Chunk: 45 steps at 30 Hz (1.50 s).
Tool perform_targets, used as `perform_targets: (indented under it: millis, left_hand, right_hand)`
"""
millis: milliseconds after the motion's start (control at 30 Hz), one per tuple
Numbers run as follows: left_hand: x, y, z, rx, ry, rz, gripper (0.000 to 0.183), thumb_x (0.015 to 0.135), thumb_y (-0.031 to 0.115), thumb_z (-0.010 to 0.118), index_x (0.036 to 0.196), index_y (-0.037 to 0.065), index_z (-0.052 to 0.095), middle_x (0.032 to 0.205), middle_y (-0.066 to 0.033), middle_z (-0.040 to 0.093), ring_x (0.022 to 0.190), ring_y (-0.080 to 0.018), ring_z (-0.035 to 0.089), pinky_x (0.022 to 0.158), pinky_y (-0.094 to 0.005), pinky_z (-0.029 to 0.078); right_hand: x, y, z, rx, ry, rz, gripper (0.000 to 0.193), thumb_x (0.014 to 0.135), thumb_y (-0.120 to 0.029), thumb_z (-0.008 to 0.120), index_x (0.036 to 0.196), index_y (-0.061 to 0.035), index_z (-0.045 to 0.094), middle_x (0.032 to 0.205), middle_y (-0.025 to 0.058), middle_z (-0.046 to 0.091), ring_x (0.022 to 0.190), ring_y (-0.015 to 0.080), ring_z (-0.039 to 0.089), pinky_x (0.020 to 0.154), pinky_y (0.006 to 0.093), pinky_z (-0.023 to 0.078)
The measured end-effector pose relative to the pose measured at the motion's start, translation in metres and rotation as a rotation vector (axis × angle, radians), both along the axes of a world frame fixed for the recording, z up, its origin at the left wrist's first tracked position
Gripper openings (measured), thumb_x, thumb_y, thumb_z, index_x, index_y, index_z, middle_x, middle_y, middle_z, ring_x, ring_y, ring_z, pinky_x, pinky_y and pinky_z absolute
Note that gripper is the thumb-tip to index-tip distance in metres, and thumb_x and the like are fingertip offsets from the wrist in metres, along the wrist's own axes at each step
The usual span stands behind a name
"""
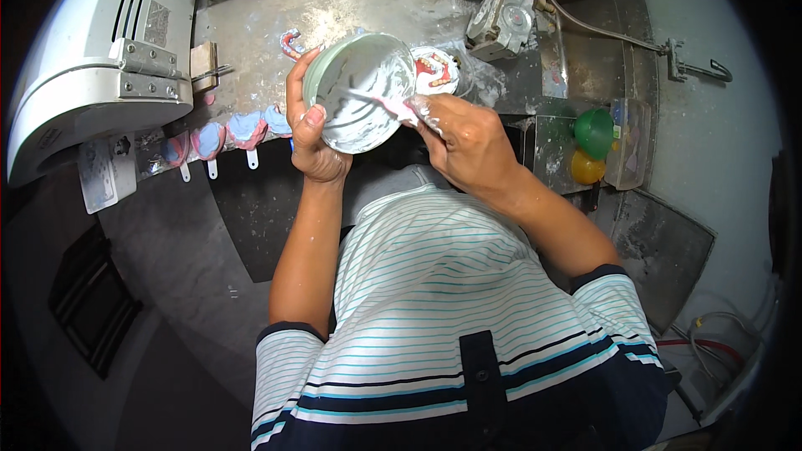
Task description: The person mixes a white paste in a small bowl using a pink spatula, then applies the paste onto a dental mold on the workbench. The person rinses the spatula and bowl under running water and places the mold into a metal cabinet.
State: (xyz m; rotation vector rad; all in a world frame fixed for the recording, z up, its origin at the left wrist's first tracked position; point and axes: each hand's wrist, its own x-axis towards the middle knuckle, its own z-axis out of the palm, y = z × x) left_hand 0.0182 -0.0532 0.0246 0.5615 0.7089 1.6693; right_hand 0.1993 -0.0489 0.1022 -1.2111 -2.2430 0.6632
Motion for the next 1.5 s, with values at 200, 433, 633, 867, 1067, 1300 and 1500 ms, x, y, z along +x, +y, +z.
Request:
perform_targets:
  millis: [200,433,633,867,1067,1300,1500]
  left_hand:
    - [0.005,0.001,0.0,-0.046,-0.067,0.037,0.082,0.078,0.04,0.061,0.141,-0.004,0.036,0.133,-0.0237,0.051,0.126,-0.0331,0.052,0.11,-0.0433,0.039]
    - [0.0,-0.007,-0.015,-0.178,-0.056,0.177,0.073,0.084,0.041,0.054,0.14,-0.003,0.04,0.134,-0.0203,0.052,0.127,-0.0322,0.051,0.111,-0.0437,0.038]
    - [-0.021,-0.016,-0.028,-0.235,-0.084,0.272,0.065,0.091,0.044,0.049,0.134,-0.006,0.05,0.13,-0.0188,0.059,0.122,-0.0323,0.057,0.107,-0.0461,0.044]
    - [-0.011,-0.015,-0.023,-0.31,-0.023,0.221,0.075,0.086,0.045,0.053,0.144,-0.001,0.04,0.138,-0.0168,0.05,0.129,-0.0301,0.049,0.111,-0.044,0.037]
    - [-0.003,-0.009,-0.019,-0.294,-0.042,0.29,0.064,0.092,0.044,0.049,0.132,-0.005,0.052,0.129,-0.0182,0.059,0.121,-0.0319,0.057,0.107,-0.0456,0.043]
    - [-0.003,-0.008,-0.021,-0.319,-0.05,0.311,0.064,0.091,0.044,0.05,0.132,-0.005,0.052,0.129,-0.0181,0.059,0.12,-0.0316,0.058,0.107,-0.0454,0.043]
    - [-0.008,-0.011,-0.025,-0.323,-0.052,0.317,0.064,0.091,0.044,0.05,0.132,-0.005,0.052,0.129,-0.0181,0.059,0.12,-0.0316,0.058,0.106,-0.0457,0.044]
  right_hand:
    - [0.0,-0.005,0.007,-0.282,0.151,-0.094,0.019,0.085,-0.004,0.073,0.103,0.0036,0.071,0.079,0.012,0.071,0.057,0.0186,0.061,0.054,0.0308,0.049]
    - [0.035,0.005,0.022,-1.058,0.573,-0.446,0.018,0.088,-0.004,0.072,0.102,0.007,0.07,0.081,0.0148,0.072,0.049,0.0036,0.047,0.043,0.0179,0.034]
    - [0.083,0.006,-0.032,-0.707,0.518,-0.742,0.02,0.088,-0.009,0.073,0.1,0.006,0.072,0.075,0.0085,0.072,0.051,0.0052,0.05,0.047,0.0219,0.039]
    - [0.074,0.015,-0.05,-0.318,0.104,-0.719,0.018,0.088,-0.011,0.072,0.1,0.0024,0.073,0.068,0.0116,0.068,0.054,0.0126,0.063,0.053,0.0284,0.048]
    - [0.062,0.018,-0.04,-0.239,0.244,-0.549,0.015,0.088,-0.005,0.07,0.1,0.0033,0.073,0.07,0.0126,0.068,0.054,0.0146,0.063,0.053,0.0287,0.048]
    - [0.059,0.019,-0.069,-0.001,0.079,-0.376,0.014,0.086,0.001,0.067,0.1,0.0054,0.071,0.089,0.0192,0.071,0.076,0.03,0.071,0.067,0.0339,0.055]
    - [0.059,0.009,-0.083,0.075,0.025,-0.296,0.018,0.085,0.003,0.068,0.103,0.0055,0.07,0.101,0.0207,0.071,0.09,0.0331,0.071,0.079,0.0354,0.057]
